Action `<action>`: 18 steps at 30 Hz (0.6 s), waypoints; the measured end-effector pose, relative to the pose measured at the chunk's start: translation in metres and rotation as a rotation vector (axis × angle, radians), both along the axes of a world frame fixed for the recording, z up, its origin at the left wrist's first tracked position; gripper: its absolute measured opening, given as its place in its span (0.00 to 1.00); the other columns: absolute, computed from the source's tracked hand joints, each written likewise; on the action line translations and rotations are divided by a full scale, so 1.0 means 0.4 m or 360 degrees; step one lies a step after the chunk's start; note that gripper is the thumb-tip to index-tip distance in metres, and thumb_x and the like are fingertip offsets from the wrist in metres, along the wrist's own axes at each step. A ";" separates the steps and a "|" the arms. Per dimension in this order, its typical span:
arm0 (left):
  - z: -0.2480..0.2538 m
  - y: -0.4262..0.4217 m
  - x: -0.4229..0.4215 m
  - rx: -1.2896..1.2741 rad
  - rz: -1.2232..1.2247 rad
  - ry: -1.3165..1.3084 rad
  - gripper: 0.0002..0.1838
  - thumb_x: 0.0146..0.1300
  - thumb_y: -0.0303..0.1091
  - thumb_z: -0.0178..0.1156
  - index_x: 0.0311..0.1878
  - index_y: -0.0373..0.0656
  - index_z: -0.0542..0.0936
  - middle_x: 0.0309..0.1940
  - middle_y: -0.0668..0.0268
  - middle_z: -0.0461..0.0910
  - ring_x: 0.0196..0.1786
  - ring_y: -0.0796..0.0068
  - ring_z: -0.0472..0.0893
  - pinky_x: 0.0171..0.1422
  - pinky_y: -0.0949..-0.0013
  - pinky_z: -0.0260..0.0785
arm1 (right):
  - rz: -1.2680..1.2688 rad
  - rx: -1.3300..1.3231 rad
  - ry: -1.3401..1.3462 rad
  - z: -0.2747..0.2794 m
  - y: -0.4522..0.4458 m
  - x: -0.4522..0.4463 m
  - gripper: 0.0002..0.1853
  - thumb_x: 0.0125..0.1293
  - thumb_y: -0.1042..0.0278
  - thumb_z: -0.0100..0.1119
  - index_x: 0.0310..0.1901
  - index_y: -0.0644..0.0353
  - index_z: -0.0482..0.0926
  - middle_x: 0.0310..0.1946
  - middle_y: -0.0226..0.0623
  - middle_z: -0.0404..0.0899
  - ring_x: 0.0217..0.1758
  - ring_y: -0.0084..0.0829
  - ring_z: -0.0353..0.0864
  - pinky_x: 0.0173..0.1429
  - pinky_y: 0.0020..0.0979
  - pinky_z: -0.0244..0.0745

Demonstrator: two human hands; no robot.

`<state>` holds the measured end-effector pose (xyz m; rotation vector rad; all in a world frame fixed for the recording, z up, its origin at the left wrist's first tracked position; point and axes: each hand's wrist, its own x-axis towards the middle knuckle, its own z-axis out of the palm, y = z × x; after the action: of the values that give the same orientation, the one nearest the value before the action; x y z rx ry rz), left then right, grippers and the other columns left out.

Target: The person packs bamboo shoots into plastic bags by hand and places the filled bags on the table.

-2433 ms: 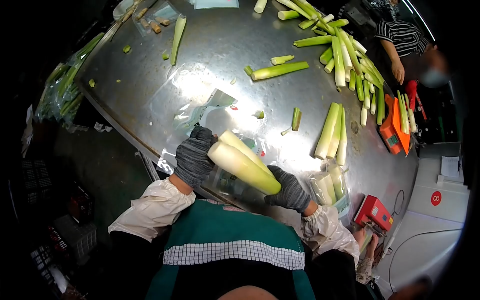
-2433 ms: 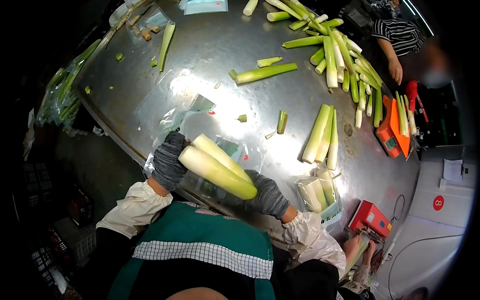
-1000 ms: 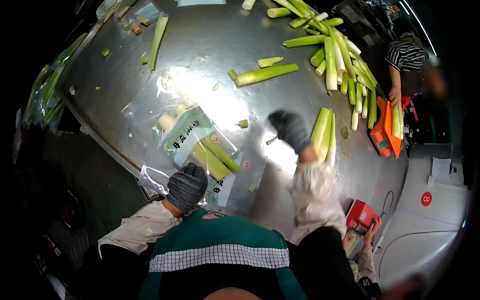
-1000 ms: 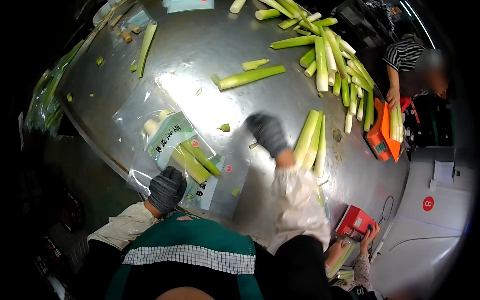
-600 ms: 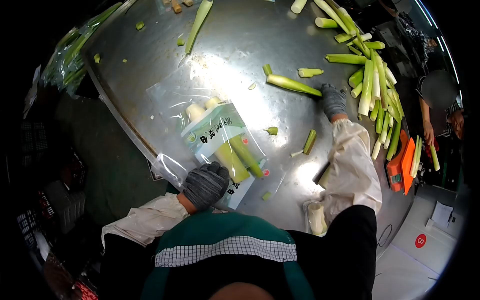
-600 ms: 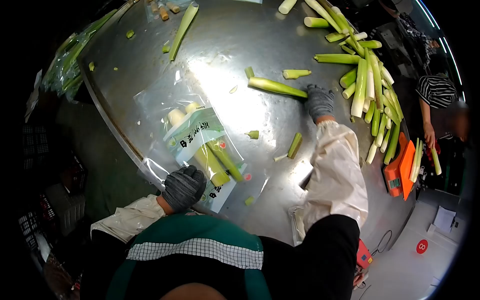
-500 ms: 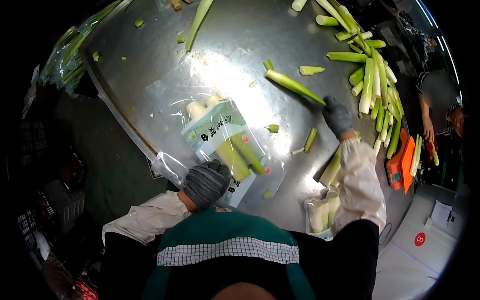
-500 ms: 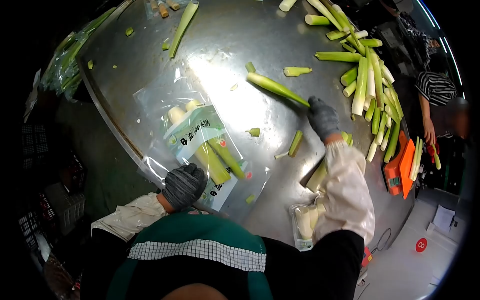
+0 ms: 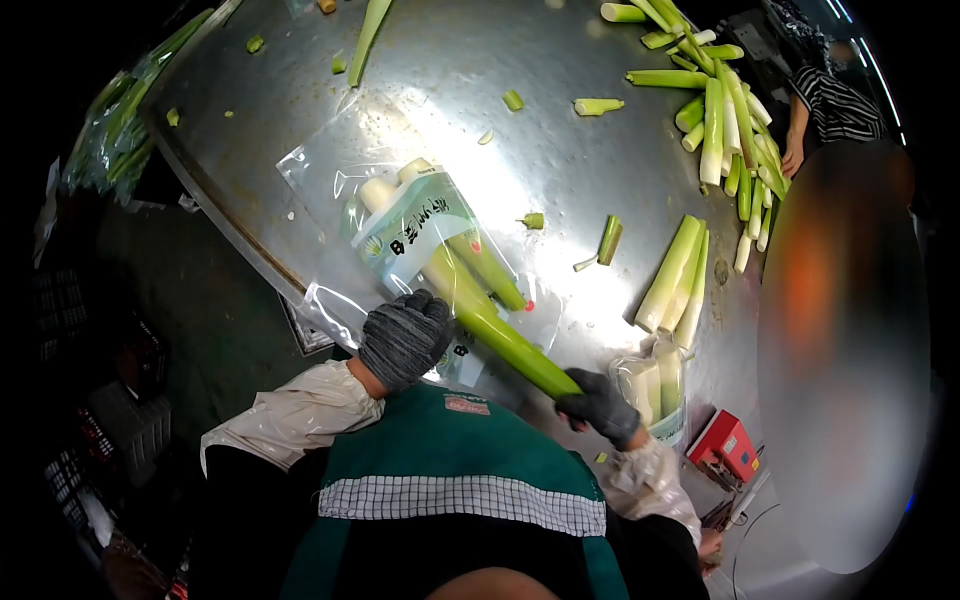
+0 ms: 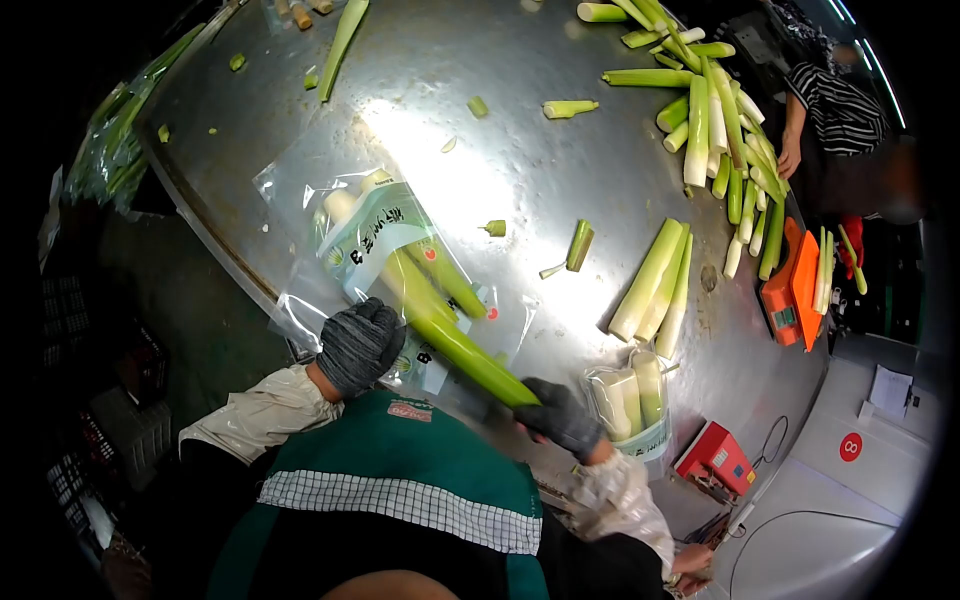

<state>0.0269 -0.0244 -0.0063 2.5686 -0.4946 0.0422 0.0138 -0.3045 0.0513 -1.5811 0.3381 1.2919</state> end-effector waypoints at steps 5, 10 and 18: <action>-0.020 0.007 -0.014 0.0132 -0.0137 0.0008 0.07 0.48 0.33 0.53 0.28 0.40 0.71 0.26 0.58 0.72 0.30 0.59 0.75 0.30 0.61 0.69 | -0.0109 0.0237 -0.0464 -0.133 0.246 0.045 0.15 0.58 0.66 0.52 0.44 0.65 0.70 0.21 0.34 0.74 0.15 0.25 0.70 0.22 0.27 0.66; 0.002 0.004 -0.044 0.0096 0.0096 0.0061 0.08 0.51 0.36 0.53 0.29 0.41 0.70 0.25 0.56 0.72 0.28 0.58 0.75 0.28 0.58 0.68 | 0.0397 -0.0446 -0.2013 -0.098 0.231 0.099 0.12 0.57 0.61 0.54 0.33 0.62 0.75 0.26 0.43 0.75 0.26 0.41 0.75 0.30 0.36 0.70; -0.040 -0.014 -0.050 0.0578 0.0020 0.0603 0.07 0.48 0.32 0.51 0.26 0.38 0.74 0.23 0.57 0.76 0.28 0.59 0.77 0.33 0.61 0.71 | 0.0286 -0.0626 -0.1408 -0.245 0.198 0.218 0.11 0.57 0.62 0.53 0.31 0.62 0.74 0.24 0.44 0.75 0.28 0.35 0.75 0.36 0.32 0.70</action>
<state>0.0071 -0.0300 -0.0224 2.8325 -0.3650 -0.5677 0.1010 -0.2253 -0.0465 -2.3829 -0.1259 0.5508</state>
